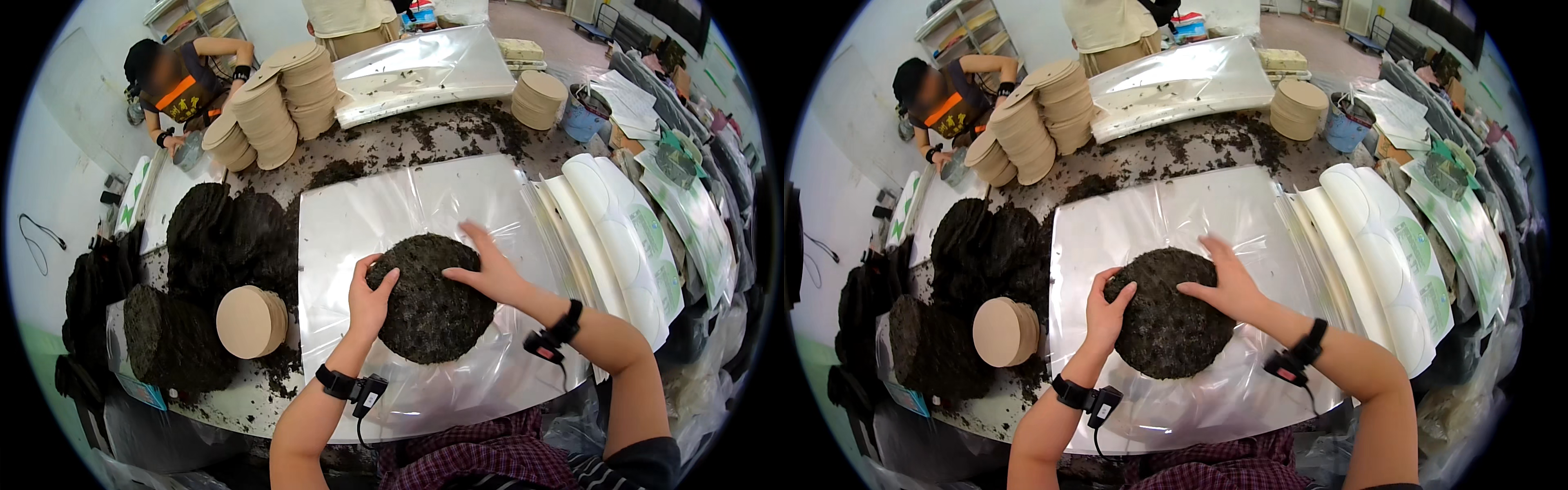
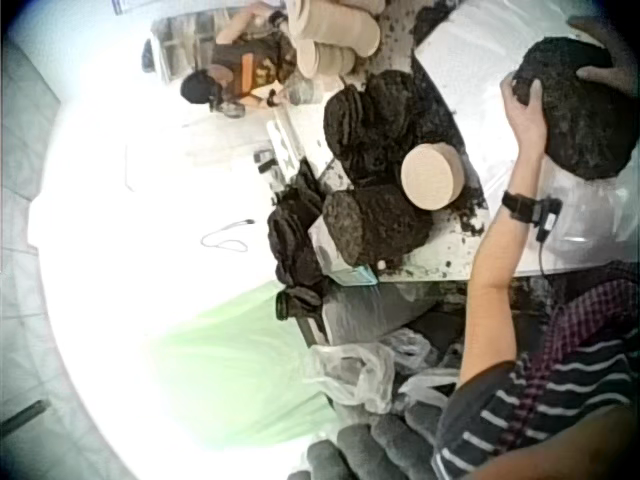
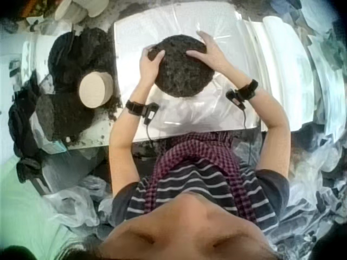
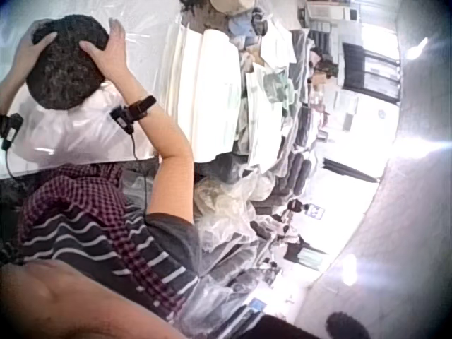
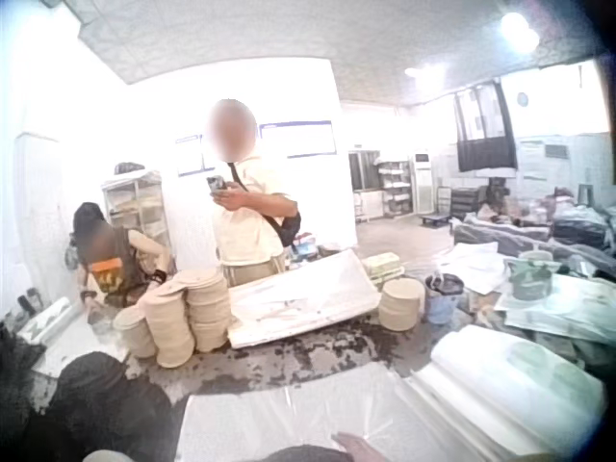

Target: The person is wrapping compressed tea cakes by placing them on plastic sheets over a mold, pressing them into shape, and then folding paper layers and labels around each cake.

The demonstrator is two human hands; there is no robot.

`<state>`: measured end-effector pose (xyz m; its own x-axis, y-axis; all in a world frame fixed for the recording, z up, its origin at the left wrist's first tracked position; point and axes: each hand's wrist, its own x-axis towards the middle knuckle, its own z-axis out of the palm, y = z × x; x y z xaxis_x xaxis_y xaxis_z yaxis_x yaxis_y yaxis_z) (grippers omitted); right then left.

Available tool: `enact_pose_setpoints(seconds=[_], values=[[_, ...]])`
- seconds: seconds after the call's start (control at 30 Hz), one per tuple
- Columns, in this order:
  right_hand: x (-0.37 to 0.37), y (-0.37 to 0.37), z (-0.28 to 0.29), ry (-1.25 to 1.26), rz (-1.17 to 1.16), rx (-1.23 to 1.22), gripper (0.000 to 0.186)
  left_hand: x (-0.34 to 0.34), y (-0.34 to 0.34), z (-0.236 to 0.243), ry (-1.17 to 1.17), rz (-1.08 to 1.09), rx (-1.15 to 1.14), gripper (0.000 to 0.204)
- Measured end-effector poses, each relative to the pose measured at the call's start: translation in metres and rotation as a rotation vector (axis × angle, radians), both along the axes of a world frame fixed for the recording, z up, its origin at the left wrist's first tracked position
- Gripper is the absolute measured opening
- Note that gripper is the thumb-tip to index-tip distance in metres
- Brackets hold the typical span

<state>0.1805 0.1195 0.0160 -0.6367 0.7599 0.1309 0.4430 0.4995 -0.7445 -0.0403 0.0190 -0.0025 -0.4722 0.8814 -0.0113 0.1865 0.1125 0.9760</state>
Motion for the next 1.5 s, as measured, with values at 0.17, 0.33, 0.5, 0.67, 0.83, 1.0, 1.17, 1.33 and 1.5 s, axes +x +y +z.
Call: enact_pose_setpoints(seconds=[0.17, 0.33, 0.5, 0.67, 0.83, 1.0, 1.17, 1.33, 1.5], values=[[-0.010, 0.001, -0.026, -0.008, -0.167, -0.042, 0.069, 0.031, -0.006, 0.043, 1.237, -0.244, 0.117, 0.076], [-0.027, -0.001, -0.022, -0.084, -0.245, -0.015, 0.067, 0.040, 0.002, 0.007, 1.189, -0.586, -0.041, 0.105], [-0.035, -0.003, -0.001, -0.219, 0.004, 0.442, 0.064, 0.034, 0.004, -0.010, 1.234, -0.618, -0.082, 0.106], [-0.034, -0.004, -0.006, -0.435, 0.618, 0.617, 0.068, 0.046, -0.004, 0.008, 1.260, -0.874, -0.429, 0.101], [-0.039, -0.018, -0.021, -0.468, 0.680, 0.522, 0.086, 0.048, -0.003, 0.008, 1.221, -1.108, -0.689, 0.093], [-0.055, 0.001, -0.020, -0.734, 0.791, 0.214, 0.100, 0.044, 0.028, 0.001, 1.067, -1.267, -0.860, 0.096], [-0.050, 0.005, -0.040, -0.570, 0.748, 0.270, 0.081, 0.042, 0.026, -0.009, 1.044, -1.166, -0.724, 0.098], [0.040, -0.010, 0.002, -0.095, -0.167, 0.463, 0.063, 0.064, -0.008, -0.021, 0.655, -0.524, 0.080, 0.066], [0.091, -0.033, -0.017, 0.119, -0.578, -0.484, 0.058, 0.077, -0.004, -0.034, 1.126, -0.611, -0.105, 0.077]])
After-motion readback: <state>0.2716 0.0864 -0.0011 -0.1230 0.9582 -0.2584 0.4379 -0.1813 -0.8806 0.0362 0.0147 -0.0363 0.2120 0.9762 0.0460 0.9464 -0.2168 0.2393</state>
